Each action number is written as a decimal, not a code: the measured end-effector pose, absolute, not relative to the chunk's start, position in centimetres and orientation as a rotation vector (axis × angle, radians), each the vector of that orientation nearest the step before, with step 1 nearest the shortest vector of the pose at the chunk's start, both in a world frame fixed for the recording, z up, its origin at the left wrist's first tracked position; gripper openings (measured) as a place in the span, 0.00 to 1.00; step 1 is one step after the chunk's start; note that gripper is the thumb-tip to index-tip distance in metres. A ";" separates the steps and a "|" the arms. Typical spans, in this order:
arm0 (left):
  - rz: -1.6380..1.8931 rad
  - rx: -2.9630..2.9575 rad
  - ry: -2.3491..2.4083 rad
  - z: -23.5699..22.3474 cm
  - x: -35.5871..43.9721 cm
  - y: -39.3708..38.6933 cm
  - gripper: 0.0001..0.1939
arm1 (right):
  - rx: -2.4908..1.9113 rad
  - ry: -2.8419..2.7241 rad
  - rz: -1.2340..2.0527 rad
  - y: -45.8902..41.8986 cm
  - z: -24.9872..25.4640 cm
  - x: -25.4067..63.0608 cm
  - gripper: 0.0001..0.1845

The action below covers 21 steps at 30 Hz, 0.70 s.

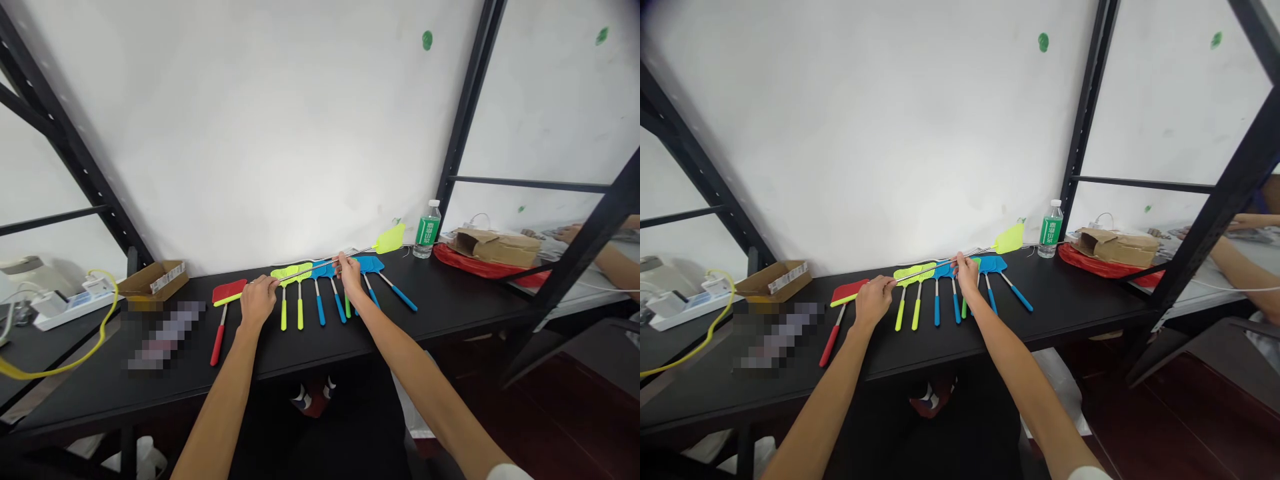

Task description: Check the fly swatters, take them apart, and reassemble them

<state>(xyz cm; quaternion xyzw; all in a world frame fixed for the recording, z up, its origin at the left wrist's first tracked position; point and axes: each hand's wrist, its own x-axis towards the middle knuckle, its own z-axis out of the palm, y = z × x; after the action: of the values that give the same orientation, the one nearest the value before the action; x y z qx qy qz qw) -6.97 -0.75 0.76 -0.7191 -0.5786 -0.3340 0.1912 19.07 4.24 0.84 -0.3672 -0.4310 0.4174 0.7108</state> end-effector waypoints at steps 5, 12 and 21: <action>-1.052 -2.119 -1.530 1.1 -6.0 -1.2 0.11 | -0.750 -1.035 1.033 3.6 0.8 18.1 0.28; -1.062 -2.216 -1.500 1.2 -5.1 -1.7 0.10 | -0.726 -1.186 1.148 3.3 0.4 17.1 0.29; -0.889 -2.155 -1.487 1.0 -5.1 -1.4 0.19 | -0.734 -1.180 1.132 3.6 0.4 17.1 0.29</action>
<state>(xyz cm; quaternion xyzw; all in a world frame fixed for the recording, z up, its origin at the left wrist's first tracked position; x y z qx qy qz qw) -5.14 -1.39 1.02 -0.7656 -0.5283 -0.3160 0.1871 17.08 3.59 0.43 -0.3198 -0.5139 0.4934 0.6246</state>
